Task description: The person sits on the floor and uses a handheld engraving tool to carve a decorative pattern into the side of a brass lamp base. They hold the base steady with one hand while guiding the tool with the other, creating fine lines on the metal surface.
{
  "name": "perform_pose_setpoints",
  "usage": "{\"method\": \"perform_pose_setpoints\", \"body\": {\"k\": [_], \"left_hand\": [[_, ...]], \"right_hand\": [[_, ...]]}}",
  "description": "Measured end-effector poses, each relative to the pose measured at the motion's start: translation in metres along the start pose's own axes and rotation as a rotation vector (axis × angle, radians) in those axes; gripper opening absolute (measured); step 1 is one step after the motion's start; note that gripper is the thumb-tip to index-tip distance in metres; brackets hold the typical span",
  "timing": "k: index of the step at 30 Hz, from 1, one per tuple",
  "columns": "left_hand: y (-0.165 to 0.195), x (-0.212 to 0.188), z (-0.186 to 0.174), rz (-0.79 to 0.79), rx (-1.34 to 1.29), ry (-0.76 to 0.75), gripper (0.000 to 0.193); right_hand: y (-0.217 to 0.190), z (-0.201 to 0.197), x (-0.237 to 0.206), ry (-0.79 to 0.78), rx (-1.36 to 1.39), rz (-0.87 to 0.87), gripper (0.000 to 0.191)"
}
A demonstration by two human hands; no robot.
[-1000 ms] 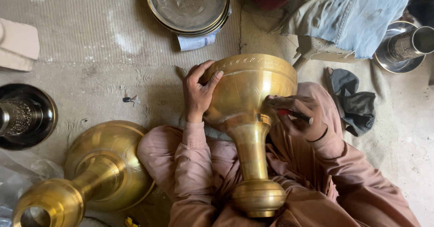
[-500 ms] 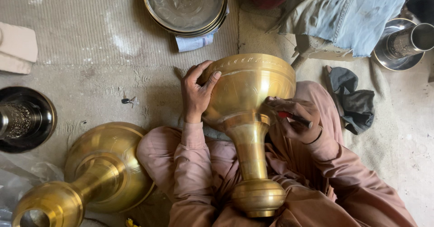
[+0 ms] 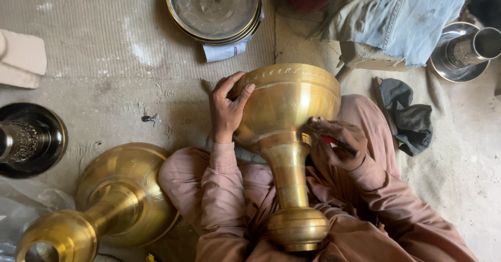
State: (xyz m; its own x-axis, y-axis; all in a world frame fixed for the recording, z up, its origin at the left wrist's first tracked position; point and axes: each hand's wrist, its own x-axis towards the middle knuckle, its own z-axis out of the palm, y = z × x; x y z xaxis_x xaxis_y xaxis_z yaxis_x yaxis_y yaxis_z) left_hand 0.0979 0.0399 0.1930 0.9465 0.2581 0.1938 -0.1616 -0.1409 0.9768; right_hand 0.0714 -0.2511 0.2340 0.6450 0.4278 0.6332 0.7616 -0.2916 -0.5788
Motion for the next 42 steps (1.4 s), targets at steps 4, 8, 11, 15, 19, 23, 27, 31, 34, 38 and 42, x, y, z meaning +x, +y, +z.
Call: {"method": "perform_pose_setpoints", "body": {"k": [4, 8, 11, 15, 19, 23, 27, 31, 34, 38, 42], "left_hand": [[0.000, -0.002, 0.001, 0.014, 0.023, 0.007, 0.047], [-0.001, -0.002, 0.001, 0.004, 0.042, 0.011, 0.047], [-0.003, -0.002, 0.000, 0.020, 0.027, 0.006, 0.047], [-0.004, -0.001, 0.001, 0.002, 0.020, 0.005, 0.048], [-0.001, -0.003, -0.001, 0.009, 0.010, 0.017, 0.049], [0.005, -0.006, -0.001, 0.032, 0.068, 0.033, 0.044], [0.002, -0.009, -0.008, 0.039, -0.056, -0.021, 0.043], [-0.018, -0.013, -0.049, -0.014, -0.176, -0.252, 0.050], [-0.034, -0.018, -0.072, -0.268, 0.041, -0.386, 0.050], [-0.029, -0.017, -0.065, -0.318, 0.271, -0.356, 0.060], [0.007, -0.018, -0.029, -0.097, 0.214, -0.186, 0.054]], "right_hand": [[0.003, 0.002, -0.008, 0.012, -0.024, -0.038, 0.022], [0.010, 0.006, -0.017, 0.060, 0.018, -0.101, 0.032], [0.019, 0.011, -0.029, 0.070, 0.005, -0.119, 0.033], [0.035, 0.015, -0.039, 0.088, 0.149, -0.264, 0.048], [0.024, 0.021, -0.040, 0.093, 0.206, -0.224, 0.049], [-0.041, 0.021, -0.041, 0.053, 0.426, -0.013, 0.020], [-0.085, 0.020, -0.027, -0.379, 0.840, 0.132, 0.008], [-0.092, 0.015, -0.018, -0.534, 0.920, 0.355, 0.004], [-0.094, 0.013, -0.029, -0.479, 0.928, 0.412, 0.002], [-0.091, 0.013, -0.056, -0.317, 1.001, 0.442, 0.004], [-0.087, 0.009, -0.083, -0.084, 0.962, 0.560, 0.008]]}}
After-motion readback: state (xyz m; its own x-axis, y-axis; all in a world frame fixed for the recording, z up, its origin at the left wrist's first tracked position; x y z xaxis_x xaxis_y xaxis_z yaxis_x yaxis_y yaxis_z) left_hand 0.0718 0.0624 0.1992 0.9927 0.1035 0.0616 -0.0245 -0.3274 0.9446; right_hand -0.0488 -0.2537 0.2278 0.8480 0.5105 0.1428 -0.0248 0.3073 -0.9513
